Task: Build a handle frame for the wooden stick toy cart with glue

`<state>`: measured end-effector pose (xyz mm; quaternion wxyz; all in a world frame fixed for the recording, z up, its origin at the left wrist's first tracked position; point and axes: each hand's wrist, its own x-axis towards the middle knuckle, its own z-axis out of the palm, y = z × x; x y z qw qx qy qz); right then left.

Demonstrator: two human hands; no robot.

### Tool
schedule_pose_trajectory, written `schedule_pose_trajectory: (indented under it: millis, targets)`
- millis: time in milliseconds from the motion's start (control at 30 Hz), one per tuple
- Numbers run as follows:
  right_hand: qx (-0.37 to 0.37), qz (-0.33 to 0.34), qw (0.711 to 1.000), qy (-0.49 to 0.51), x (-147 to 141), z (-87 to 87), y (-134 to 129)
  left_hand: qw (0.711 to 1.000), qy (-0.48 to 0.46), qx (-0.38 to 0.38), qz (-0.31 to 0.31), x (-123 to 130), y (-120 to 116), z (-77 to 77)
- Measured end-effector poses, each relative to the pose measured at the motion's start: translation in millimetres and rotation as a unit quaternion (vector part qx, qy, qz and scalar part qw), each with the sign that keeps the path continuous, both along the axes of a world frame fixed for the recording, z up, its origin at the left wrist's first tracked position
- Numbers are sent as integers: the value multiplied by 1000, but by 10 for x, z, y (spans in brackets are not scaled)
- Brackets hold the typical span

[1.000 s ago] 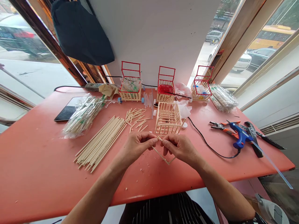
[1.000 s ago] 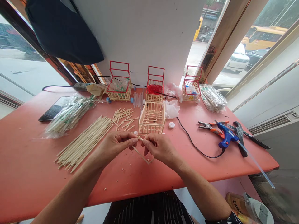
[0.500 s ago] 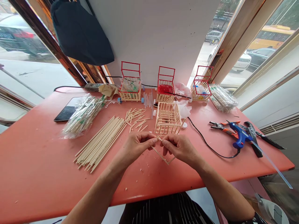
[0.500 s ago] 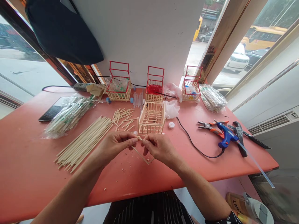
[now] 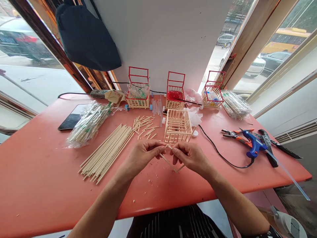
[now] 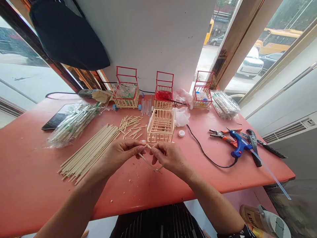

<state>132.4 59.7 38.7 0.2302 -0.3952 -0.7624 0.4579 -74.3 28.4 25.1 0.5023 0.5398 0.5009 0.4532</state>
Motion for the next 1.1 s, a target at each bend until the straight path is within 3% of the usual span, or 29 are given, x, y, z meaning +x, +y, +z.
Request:
schedule_pose_trajectory:
  millis: [400,667,1100]
  targets:
    - [-7,-7,1000,8,-11,-27,7,998,-30,6,58,53,-2,52]
    - [0,-1,1000,13,-14,-55,11,998,-20,26,61,58,2,-9]
    - [4,-9,1000,-1,-43,-31,-14,997,-31,1,74,92,-8,24]
